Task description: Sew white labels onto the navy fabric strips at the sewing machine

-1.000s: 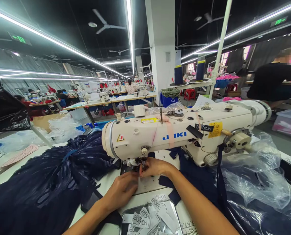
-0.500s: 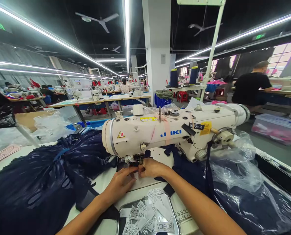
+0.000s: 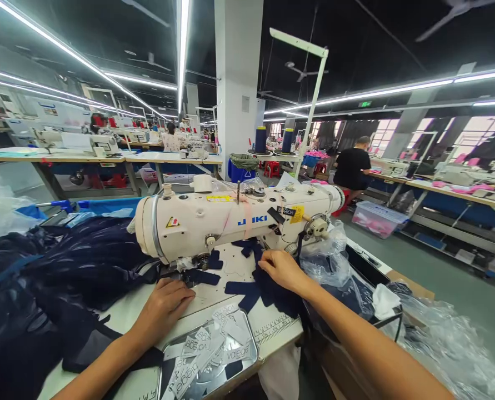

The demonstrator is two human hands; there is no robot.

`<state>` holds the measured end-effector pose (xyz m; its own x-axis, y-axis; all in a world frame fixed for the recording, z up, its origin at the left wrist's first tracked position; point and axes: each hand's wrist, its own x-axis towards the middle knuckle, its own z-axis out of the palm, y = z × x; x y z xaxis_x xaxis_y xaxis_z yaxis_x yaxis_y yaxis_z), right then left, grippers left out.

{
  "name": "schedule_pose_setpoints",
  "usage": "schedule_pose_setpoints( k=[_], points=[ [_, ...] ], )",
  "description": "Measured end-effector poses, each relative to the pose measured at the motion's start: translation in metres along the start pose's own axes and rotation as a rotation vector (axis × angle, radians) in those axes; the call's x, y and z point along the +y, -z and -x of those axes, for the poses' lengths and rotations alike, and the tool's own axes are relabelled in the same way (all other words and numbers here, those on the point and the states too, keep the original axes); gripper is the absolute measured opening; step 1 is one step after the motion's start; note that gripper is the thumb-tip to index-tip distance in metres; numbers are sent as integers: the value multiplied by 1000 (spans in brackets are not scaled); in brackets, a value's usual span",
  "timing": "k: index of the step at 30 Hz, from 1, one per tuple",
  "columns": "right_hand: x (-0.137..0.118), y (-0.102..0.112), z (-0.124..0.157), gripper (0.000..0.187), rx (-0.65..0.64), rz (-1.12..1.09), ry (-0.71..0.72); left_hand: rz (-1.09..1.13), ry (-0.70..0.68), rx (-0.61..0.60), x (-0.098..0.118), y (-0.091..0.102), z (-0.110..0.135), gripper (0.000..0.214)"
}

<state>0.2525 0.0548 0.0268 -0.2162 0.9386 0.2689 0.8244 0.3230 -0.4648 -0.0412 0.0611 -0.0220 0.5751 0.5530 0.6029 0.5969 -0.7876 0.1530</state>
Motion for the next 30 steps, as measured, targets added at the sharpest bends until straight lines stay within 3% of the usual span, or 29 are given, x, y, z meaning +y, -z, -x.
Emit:
schedule_pose_setpoints(
  k=[6, 10, 13, 20, 24, 26, 28, 30],
  points=[
    [-8, -13, 15, 36, 30, -1, 0, 225, 298, 13, 3, -4, 4, 22],
    [-20, -28, 14, 13, -38, -17, 4, 410, 499, 32, 8, -3, 5, 20],
    [-30, -39, 13, 15, -103, -45, 42, 494, 623, 58, 8, -2, 5, 19],
    [-38, -61, 5, 15, -142, -84, 130, 410, 759, 60, -1, -2, 8, 17],
    [-50, -54, 15, 16, -67, -112, 162, 349, 779, 24, -3, 1, 5, 19],
    [-57, -45, 35, 18, 36, -108, 266, 346, 793, 2, -3, 4, 4, 21],
    [-62, -41, 62, 20, 135, -64, 471, 350, 819, -32, -6, 6, 5, 22],
    [-59, -42, 89, 18, 118, -11, 672, 306, 894, -104, -18, 3, 6, 24]
  ],
)
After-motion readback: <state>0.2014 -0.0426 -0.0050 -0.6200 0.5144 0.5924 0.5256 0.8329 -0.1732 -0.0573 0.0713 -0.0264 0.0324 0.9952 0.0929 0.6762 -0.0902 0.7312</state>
